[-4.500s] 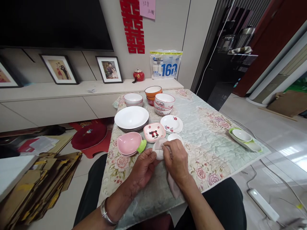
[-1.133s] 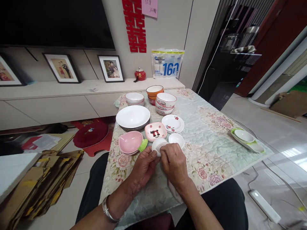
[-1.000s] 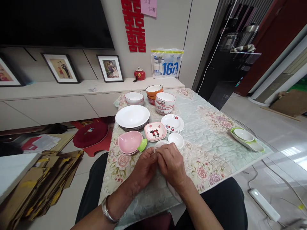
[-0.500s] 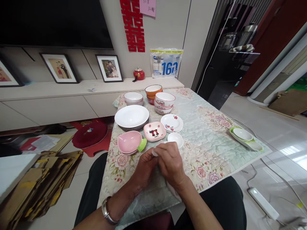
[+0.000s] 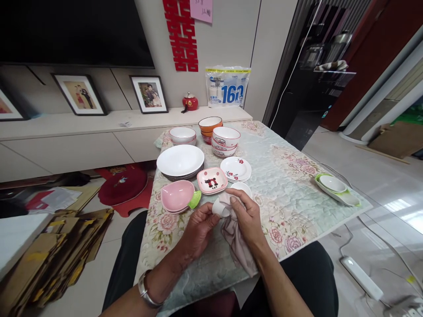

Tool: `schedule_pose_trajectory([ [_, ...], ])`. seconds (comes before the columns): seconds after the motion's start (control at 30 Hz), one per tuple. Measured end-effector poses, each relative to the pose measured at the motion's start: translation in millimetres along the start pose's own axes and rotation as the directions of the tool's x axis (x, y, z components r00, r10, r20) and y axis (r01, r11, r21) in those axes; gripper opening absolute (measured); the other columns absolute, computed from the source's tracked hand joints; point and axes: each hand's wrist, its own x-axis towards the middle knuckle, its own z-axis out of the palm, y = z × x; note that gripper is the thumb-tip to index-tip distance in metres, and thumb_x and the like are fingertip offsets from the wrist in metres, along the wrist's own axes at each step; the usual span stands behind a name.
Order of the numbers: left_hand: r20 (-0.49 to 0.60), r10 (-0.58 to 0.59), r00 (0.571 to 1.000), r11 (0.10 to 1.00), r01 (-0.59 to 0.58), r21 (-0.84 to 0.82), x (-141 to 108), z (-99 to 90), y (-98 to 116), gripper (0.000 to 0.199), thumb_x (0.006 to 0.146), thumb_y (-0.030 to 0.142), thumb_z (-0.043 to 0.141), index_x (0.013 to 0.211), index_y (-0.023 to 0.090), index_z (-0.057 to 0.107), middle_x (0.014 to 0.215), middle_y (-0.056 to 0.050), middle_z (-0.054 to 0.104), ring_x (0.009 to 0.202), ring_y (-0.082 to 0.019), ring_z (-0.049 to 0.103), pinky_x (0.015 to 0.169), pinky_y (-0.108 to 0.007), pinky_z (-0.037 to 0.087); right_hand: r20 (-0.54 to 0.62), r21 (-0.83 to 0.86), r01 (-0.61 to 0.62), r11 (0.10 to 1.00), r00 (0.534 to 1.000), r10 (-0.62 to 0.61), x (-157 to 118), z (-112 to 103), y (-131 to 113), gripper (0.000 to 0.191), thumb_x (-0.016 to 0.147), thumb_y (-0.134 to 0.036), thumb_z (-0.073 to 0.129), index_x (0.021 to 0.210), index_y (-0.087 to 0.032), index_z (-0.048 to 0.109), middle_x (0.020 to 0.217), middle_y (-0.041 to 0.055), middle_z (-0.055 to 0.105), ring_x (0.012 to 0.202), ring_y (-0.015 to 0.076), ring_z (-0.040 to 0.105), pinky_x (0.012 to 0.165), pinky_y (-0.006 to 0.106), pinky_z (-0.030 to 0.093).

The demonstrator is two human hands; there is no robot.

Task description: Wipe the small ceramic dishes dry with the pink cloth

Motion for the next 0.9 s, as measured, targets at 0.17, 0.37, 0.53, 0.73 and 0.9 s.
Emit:
schedule_pose_trajectory([
  [0.17,0.034,-0.091,0.995,0.995,0.090,0.045,-1.3,-0.4,-0.4,0.023,0.073,0.031,0.080,0.087,0.014,0.072,0.085,-0.004,0.070,0.083,-0.017,0.061,0.083,-0.033,0.049,0.025,-0.037,0.033,0.999,0.999,-0.032,2.7,-8.3,1.0,0.020,0.092,-0.034,0.061,0.106,-0.025,0.072,0.099,0.0021,0.070,0.089,0.0196,0.064,0.078,0.030,0.048],
  [0.37,0.005,-0.041,0.999,0.999,0.041,0.036,0.1,-0.7,-2.9,0.018,0.074,0.024,0.079,0.087,0.016,0.070,0.081,-0.001,0.068,0.078,-0.015,0.062,0.081,-0.032,0.054,0.106,-0.216,0.289,0.933,0.956,-0.272,3.2,-2.0,-0.2,0.020,0.093,-0.027,0.058,0.110,-0.026,0.070,0.103,0.0032,0.067,0.097,0.0197,0.062,0.085,0.031,0.047],
  [0.53,-0.046,-0.069,0.997,0.995,0.072,0.073,0.4,-1.3,-2.9,0.027,0.075,0.031,0.079,0.095,0.015,0.069,0.086,-0.003,0.071,0.077,-0.016,0.064,0.072,-0.031,0.057,0.099,-0.181,0.247,0.952,0.967,-0.233,2.2,0.5,7.9,0.019,0.093,-0.028,0.061,0.110,-0.026,0.069,0.097,0.0014,0.063,0.089,0.0171,0.061,0.078,0.028,0.047],
  [0.73,-0.029,-0.070,0.997,0.982,0.074,0.172,-0.9,-3.1,-1.7,0.026,0.075,0.034,0.078,0.088,0.014,0.068,0.080,-0.002,0.068,0.078,-0.016,0.061,0.075,-0.031,0.055,0.062,-0.147,0.165,0.975,0.986,-0.157,2.0,-1.3,11.4,0.019,0.095,-0.031,0.057,0.107,-0.025,0.071,0.094,0.0009,0.064,0.084,0.0168,0.061,0.073,0.027,0.047],
  [0.9,-0.040,-0.016,0.999,0.984,0.023,0.176,-0.3,-3.8,-3.3,0.020,0.072,0.029,0.080,0.082,0.015,0.068,0.075,0.000,0.066,0.073,-0.014,0.057,0.073,-0.029,0.051,0.051,-0.275,0.300,0.913,0.953,-0.298,-0.2,4.7,10.1,0.023,0.098,-0.023,0.052,0.111,-0.025,0.070,0.097,0.0030,0.069,0.090,0.0181,0.064,0.079,0.030,0.049],
])
